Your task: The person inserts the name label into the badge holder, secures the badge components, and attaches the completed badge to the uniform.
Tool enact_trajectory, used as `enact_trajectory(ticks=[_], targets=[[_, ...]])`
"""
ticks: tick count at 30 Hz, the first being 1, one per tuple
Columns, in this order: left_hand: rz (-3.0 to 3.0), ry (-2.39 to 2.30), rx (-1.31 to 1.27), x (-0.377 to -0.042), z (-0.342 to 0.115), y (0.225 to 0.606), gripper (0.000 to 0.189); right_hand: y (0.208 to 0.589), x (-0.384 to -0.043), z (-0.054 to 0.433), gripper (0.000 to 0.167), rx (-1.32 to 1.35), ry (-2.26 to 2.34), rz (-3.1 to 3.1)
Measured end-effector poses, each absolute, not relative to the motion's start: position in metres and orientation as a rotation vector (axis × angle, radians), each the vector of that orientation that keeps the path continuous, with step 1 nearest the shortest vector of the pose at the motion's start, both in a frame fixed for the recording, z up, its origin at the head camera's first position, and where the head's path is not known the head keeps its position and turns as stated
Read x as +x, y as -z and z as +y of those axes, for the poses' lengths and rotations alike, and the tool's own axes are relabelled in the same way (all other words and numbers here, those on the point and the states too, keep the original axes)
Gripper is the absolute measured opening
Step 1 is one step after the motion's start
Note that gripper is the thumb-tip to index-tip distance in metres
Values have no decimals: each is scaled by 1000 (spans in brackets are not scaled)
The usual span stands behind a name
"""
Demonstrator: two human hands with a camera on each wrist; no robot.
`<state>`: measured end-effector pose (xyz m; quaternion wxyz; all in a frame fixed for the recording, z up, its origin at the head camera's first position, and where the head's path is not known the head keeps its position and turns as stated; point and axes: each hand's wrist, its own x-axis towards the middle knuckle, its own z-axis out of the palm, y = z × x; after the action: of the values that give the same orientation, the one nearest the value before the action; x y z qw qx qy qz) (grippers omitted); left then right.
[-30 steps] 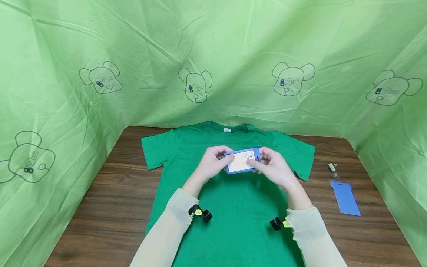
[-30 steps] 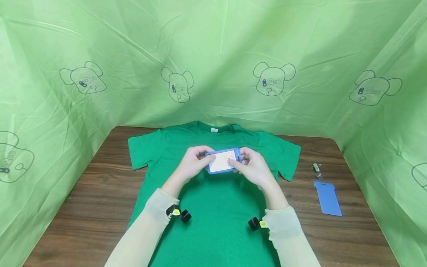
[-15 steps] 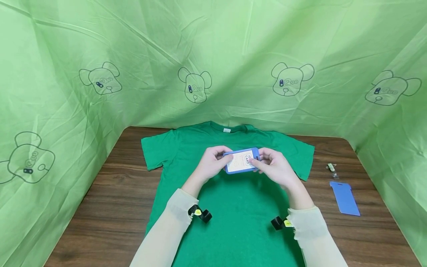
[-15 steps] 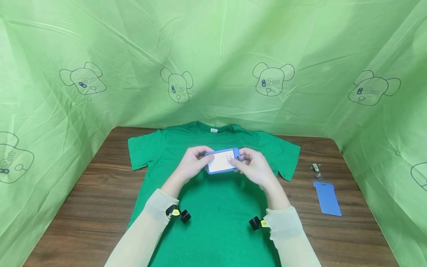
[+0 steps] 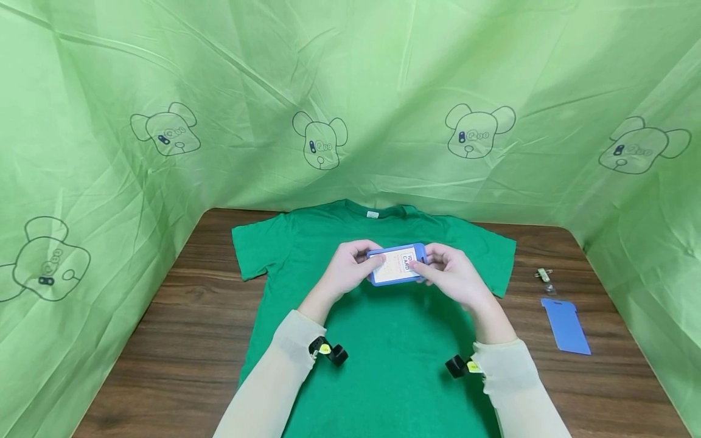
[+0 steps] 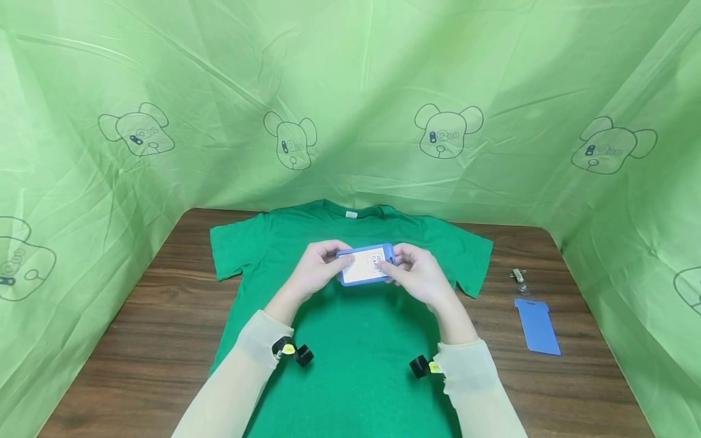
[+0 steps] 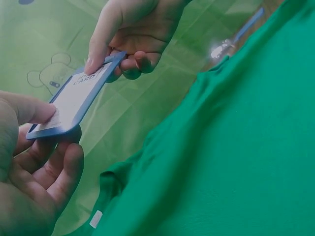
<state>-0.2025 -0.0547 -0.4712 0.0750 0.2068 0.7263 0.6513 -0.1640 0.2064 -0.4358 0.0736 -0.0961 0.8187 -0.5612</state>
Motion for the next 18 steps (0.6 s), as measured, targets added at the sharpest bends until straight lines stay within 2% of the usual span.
enact_trajectory(ticks=[8, 18], targets=[[2184, -1949, 623, -204, -55, 472, 16, 431, -165, 222, 32, -268, 1671, 2480], [2176, -1967, 622, -206, -59, 472, 17, 419, -156, 276, 33, -214, 1663, 2652]])
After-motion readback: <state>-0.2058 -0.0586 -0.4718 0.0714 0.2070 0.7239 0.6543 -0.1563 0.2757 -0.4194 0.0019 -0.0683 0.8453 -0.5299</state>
